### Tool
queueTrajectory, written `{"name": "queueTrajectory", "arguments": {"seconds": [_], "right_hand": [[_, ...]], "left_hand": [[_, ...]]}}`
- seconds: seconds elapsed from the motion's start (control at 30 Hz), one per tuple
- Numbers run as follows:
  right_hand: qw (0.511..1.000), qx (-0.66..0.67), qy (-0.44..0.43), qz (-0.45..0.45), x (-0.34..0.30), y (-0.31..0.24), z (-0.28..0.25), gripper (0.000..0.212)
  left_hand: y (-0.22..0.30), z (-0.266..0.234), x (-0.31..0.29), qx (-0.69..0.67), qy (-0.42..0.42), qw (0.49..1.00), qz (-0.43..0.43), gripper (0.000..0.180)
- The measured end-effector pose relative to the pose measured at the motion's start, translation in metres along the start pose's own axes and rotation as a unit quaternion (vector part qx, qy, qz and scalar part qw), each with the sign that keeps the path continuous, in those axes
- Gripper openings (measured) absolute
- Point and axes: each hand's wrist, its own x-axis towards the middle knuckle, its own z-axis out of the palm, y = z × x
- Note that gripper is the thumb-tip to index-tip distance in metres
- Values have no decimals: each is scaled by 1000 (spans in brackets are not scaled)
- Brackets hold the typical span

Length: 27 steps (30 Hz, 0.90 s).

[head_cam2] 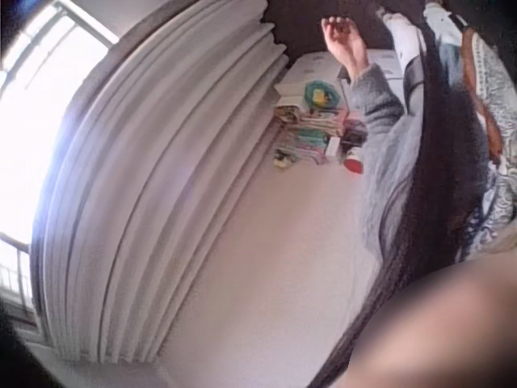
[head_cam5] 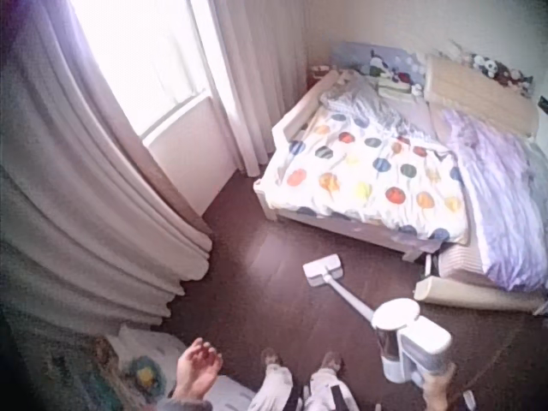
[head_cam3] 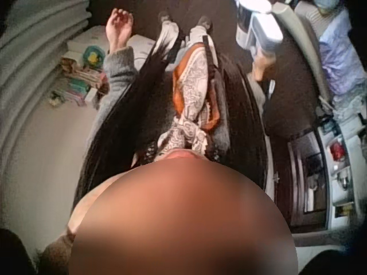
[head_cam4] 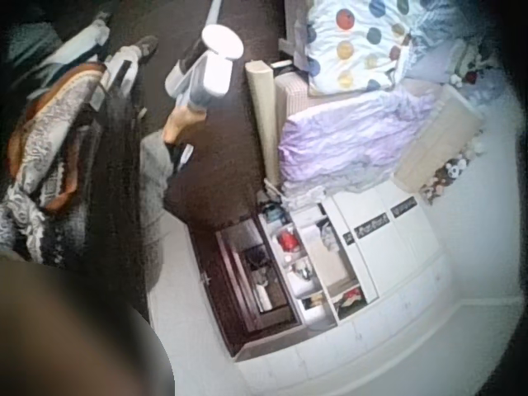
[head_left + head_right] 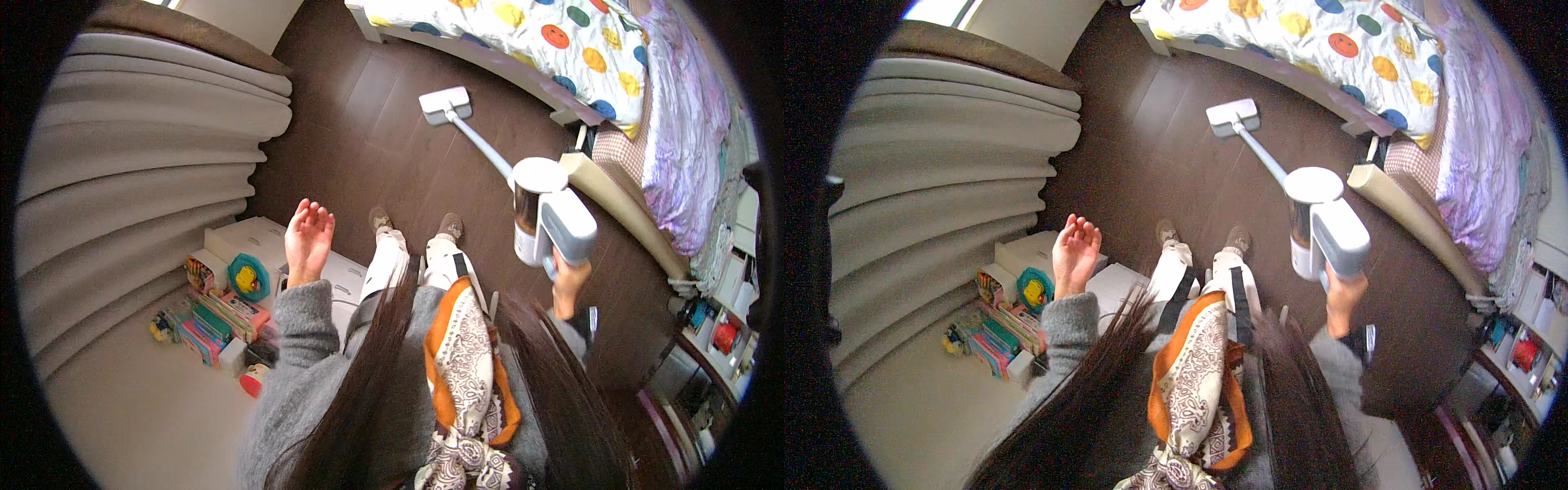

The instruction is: The person uses a cordless stick vacuum to clean the floor in a bedroom and hallway. They move around furniture and clothes racks, vacuuming under and around items.

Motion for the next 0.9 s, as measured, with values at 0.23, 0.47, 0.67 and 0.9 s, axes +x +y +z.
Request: {"name": "queueTrajectory", "arguments": {"seconds": [0.23,0.47,0.67,0.9], "right_hand": [[992,6,-46,-121,117,22,167,17],[991,-17,-77,-105,109,-9,247,20],[981,-52,-174,-70,51,-95,214,16],[972,13,-228,-59,-27,-186,284,8]], "left_hand": [[2,-19,-44,-48,10,997,58,16],[44,-78,-48,-124,96,982,104,15],[121,-115,5,-166,83,978,96,17],[274,-105,96,-104,23,982,153,15]]}}
